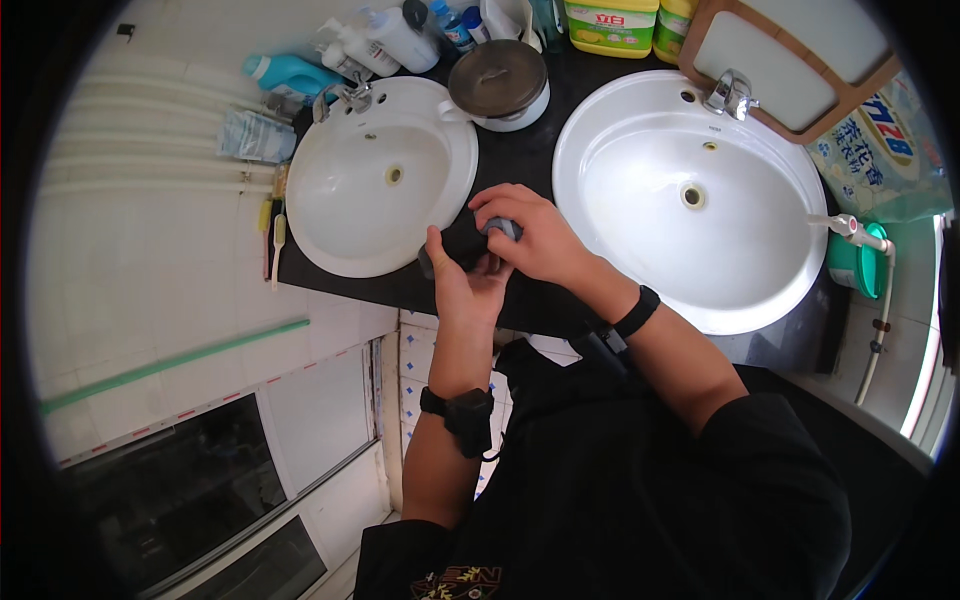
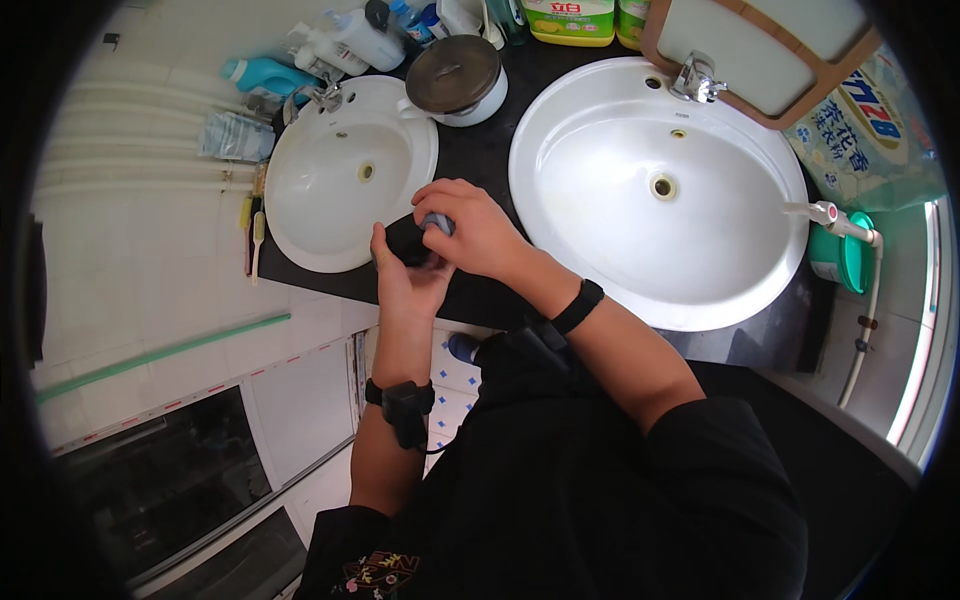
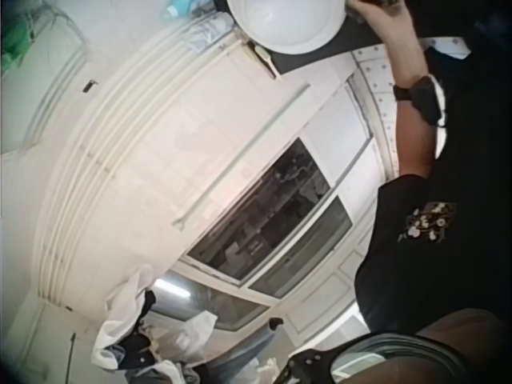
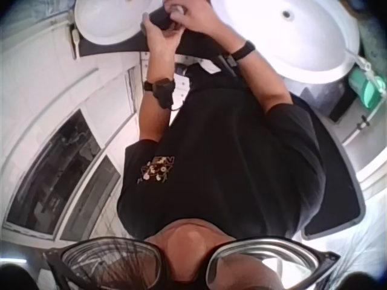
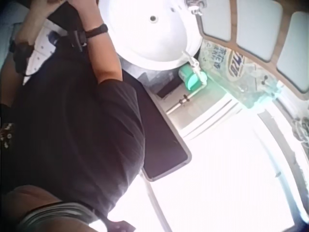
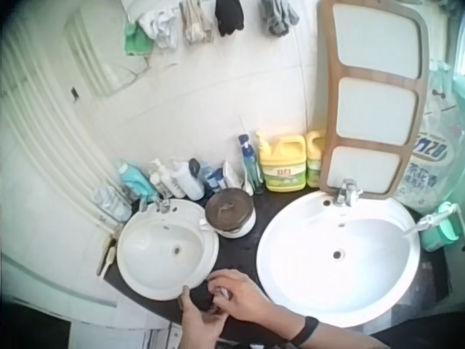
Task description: Cleaning and drying a black circular plastic object and a grey cloth in a bathroom sink.
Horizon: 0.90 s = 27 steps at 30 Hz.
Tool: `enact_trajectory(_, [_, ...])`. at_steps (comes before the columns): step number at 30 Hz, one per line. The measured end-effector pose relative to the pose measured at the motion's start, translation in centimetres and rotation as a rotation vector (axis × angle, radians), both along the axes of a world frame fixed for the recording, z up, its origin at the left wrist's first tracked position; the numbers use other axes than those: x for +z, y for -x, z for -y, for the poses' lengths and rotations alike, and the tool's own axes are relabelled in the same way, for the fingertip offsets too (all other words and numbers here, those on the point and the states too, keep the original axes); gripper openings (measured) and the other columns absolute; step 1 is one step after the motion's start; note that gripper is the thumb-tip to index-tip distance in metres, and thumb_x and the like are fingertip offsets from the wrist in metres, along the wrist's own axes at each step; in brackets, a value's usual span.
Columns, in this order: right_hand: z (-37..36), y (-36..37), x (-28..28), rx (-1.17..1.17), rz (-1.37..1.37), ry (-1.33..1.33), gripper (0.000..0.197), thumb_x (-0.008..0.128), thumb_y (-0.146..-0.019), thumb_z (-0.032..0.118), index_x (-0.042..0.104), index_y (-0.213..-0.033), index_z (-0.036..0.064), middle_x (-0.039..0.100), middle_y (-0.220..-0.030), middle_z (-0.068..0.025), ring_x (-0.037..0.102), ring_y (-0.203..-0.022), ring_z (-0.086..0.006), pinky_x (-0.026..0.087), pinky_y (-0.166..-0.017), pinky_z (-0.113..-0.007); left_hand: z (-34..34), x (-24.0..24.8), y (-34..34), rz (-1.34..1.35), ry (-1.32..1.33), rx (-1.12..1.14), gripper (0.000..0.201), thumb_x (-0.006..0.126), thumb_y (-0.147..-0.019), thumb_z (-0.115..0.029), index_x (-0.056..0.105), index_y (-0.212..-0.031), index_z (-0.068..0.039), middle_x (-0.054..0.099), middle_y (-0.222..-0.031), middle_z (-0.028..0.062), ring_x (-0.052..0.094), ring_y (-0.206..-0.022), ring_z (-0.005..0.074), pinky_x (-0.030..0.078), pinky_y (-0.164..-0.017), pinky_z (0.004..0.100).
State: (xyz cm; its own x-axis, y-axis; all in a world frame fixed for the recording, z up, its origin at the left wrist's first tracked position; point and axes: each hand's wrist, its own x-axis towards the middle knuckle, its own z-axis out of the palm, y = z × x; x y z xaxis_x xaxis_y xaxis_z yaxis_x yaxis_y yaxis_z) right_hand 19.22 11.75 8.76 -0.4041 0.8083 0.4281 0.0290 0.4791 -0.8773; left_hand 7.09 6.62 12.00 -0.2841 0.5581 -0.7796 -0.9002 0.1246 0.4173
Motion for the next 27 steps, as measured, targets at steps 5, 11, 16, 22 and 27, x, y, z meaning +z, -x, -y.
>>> enact_trajectory(5, [0.3,1.2,0.5,-0.147,0.070,0.031,0.017,0.058,-0.076,0.008,0.061,-0.093,0.0038,0.063,-0.107,-0.0116,0.058,-0.099,-0.0317,0.048,-0.086,-0.039,-0.5,0.4,0.5,-0.049,-0.042,-0.116,0.068,0.063,-0.087,-0.055,0.044,-0.131,-0.007,0.046,-0.127,0.0141,0.047,-0.120,0.0266,0.042,-0.104,0.0472])
enact_trajectory(11, [-1.0,0.2,0.0,0.019,0.034,-0.065,0.017,0.058,-0.076,0.006,0.061,-0.092,0.0024,0.064,-0.106,-0.0118,0.060,-0.097,-0.0295,0.049,-0.085,-0.038,-0.5,0.2,0.7,-0.030,-0.049,-0.102,0.071,0.066,-0.086,-0.050,0.039,-0.133,-0.004,0.038,-0.133,0.0185,0.041,-0.126,0.0282,0.043,-0.104,0.0512])
enact_trajectory(16, [-1.7,-0.4,-0.4,0.095,-0.462,0.701,0.011,0.055,-0.084,0.004,0.061,-0.093,0.0035,0.065,-0.114,-0.0095,0.058,-0.103,-0.0181,0.045,-0.092,-0.032,-0.4,-0.2,0.3,-0.004,-0.042,-0.096,0.084,0.072,-0.081,-0.047,0.028,-0.137,-0.002,0.021,-0.138,0.0223,0.028,-0.134,0.0299,0.039,-0.106,0.0577])
enact_trajectory(22, [-0.7,-0.9,-0.8,0.041,-0.339,0.583,0.013,0.053,-0.085,0.001,0.062,-0.093,0.0043,0.064,-0.115,-0.0088,0.058,-0.105,-0.0181,0.044,-0.094,-0.031,-0.3,-0.5,-0.7,-0.039,-0.056,-0.113,0.089,0.075,-0.078,-0.047,0.025,-0.138,-0.004,0.022,-0.136,0.0202,0.025,-0.133,0.0294,0.036,-0.108,0.0598])
enact_trajectory(27, [-0.3,-0.5,-1.3,-0.020,-0.237,0.313,0.012,0.055,-0.081,0.003,0.061,-0.092,0.0040,0.064,-0.112,-0.0093,0.059,-0.104,-0.0208,0.046,-0.091,-0.032,-0.5,-0.2,-0.8,-0.059,-0.018,-0.108,0.083,0.073,-0.079,-0.050,0.033,-0.134,-0.003,0.019,-0.141,0.0209,0.025,-0.135,0.0283,0.038,-0.107,0.0576])
